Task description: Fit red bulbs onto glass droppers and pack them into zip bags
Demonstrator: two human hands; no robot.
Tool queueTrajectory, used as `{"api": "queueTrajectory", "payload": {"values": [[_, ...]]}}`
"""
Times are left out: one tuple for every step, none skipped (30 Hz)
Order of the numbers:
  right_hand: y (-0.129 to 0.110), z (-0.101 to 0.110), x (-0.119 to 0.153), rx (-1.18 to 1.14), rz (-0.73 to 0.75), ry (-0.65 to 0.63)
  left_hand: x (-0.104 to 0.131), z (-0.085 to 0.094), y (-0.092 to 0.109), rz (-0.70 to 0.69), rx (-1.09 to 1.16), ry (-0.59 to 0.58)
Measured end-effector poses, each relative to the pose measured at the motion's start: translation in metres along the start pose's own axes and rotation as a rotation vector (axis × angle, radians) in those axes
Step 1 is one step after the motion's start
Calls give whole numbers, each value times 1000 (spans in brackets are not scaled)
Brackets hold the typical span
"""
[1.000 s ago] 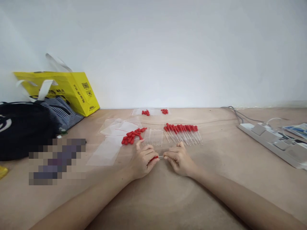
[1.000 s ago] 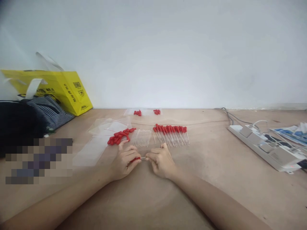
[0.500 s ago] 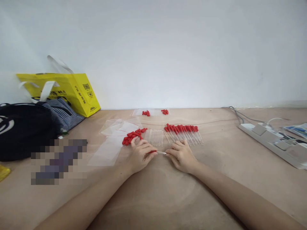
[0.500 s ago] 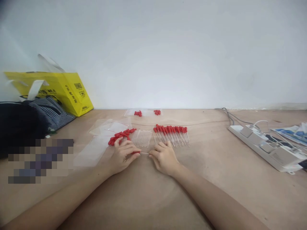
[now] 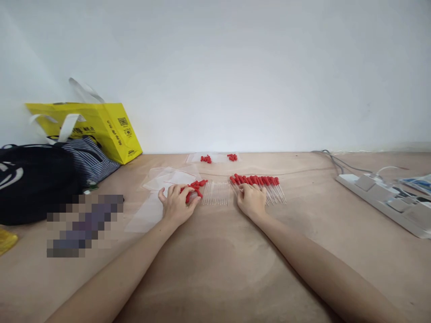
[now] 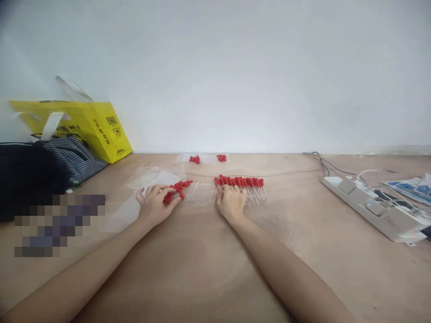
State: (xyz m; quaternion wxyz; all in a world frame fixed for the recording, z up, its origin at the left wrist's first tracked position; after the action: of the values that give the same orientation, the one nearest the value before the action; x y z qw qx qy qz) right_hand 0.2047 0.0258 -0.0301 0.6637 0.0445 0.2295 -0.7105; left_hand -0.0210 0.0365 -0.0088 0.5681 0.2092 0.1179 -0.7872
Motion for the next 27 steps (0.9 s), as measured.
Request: {"api": "queueTrajectory", "payload": {"values": [[-1,-1,-1,11,3,1,0,1,-1,6,-6,10],[-2,-1,-2,22,9,-1,0,1,-2,11,-13,16],[-2,-1,-2,32,18,-3,0,1,-3,12,-18,16],[-3,-1,-2,39,28,-8,0,1,-4,6,-19,9],[-3,-1,-3,43,38,-15,0,1,-5,-6,-16,1],[-4,-1,-3,45,44,-21,0,0,-4,-24,-9,-7],[-4,-1,-3,44,47,-27,0,0,-4,-46,0,-14],[-4,-1,-3,44,47,-31,-1,-1,-3,-69,9,-19],[-4,-1,-3,43,44,-34,-1,-2,-2,-87,15,-22],[-5,0,-3,44,41,-37,-2,-3,-1,-98,18,-23],[-5,0,-3,46,37,-42,-3,-5,1,-100,18,-21],[-5,0,-4,48,32,-50,-4,-6,2,-97,15,-17],[-5,1,-4,50,26,-61,-5,-7,3,-91,11,-13],[-6,1,-4,52,17,-75,-7,-7,4,-83,5,-7],[-6,2,-4,55,5,-91,-8,-8,5,-76,0,-3],[-7,2,-5,57,-9,-108,-9,-9,6,-70,-5,0],[-8,3,-6,62,-22,-125,-9,-9,6,-61,-11,3],[-9,3,-7,69,-35,-142,-10,-9,7,-51,-17,6],[-10,3,-8,80,-44,-157,-10,-10,7,-41,-22,9],[-12,3,-9,96,-48,-171,-10,-10,7,-34,-27,12],[-13,4,-11,116,-47,-185,-10,-10,7,-29,-31,15],[-15,4,-12,138,-42,-198,-9,-11,7,-28,-33,17],[-17,4,-13,159,-37,-212,-9,-11,7,-28,-34,20],[-19,4,-14,176,-33,-224,-9,-11,7,-26,-33,23],[-21,4,-14,190,-32,-233,-9,-11,7,-23,-31,30],[-22,4,-14,198,-34,-238,-8,-10,7,-18,-27,41],[-22,4,-13,203,-37,-239,-8,-8,7,-14,-18,58]]}}
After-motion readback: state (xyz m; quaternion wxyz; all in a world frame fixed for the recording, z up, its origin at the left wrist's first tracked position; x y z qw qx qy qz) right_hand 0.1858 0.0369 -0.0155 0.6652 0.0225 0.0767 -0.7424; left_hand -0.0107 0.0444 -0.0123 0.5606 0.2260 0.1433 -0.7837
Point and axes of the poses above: each hand's wrist, its own x-axis away from the middle knuckle, its own z-axis out of the back of the hand, y = z × x, the point moved 1 cm from there along -x, towards the middle knuckle, and after that the axes turned 11 degrees about -y, right-handed, at the moved point
